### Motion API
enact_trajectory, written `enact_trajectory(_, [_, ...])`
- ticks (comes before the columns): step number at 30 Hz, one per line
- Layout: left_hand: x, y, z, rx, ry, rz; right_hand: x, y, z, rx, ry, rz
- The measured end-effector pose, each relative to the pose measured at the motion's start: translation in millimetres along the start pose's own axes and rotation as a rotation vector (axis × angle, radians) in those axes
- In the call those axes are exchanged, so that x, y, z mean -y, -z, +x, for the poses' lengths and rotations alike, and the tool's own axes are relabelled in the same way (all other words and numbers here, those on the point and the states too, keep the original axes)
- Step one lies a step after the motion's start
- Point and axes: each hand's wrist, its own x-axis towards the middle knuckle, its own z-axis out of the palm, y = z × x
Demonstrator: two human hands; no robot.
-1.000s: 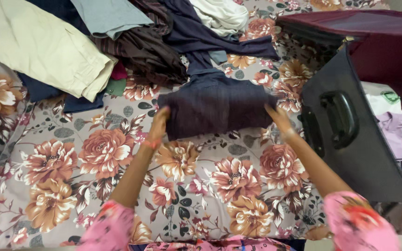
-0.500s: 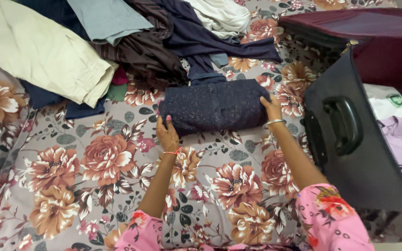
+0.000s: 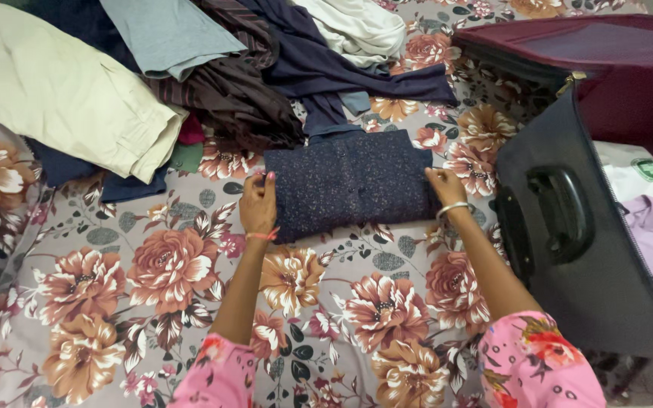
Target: The person folds a shirt and a pair of pants on a bed and places them into a suitcase.
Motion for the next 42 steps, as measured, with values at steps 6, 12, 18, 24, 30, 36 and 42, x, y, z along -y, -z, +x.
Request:
enact_trajectory(6, [25.3, -63.3, 86.2, -0.054, -0.148, 0.415, 32.1, -34.5, 55.3, 0.057, 0.058, -0.096])
enact_trajectory(12, [-21.9, -75.6, 77.5, -0.253, -0.365, 0.063, 49.6, -65.4, 82.2, -0.454, 0.53, -0.225])
enact_trajectory(18, [-2.2, -88.1, 89.8, -0.263, -0.267, 0.316, 43.5, -76.7, 89.3, -0.212, 0.151, -0.121])
enact_trajectory(24, [9.7, -87.7, 81.4, -0.215, -0.261, 0.383, 46.2, -68.1, 95.1, 0.172, 0.047, -0.213])
enact_trajectory(30, [2.2, -42.3, -2.4, -0.715, -0.276, 0.309, 48.8, -31.4, 53.2, -0.263, 0.044, -0.429])
enact_trajectory(36, [33.6, -59.0, -0.3, -0.328, -0.026, -0.089, 27.0, -47.4, 37.5, -0.017, 0.197, -0.291])
enact_trajectory(42, [41.6, -46.6, 21.5, -0.235, -0.14, -0.135, 31.7, -62.5, 36.7, 0.036, 0.089, 0.193])
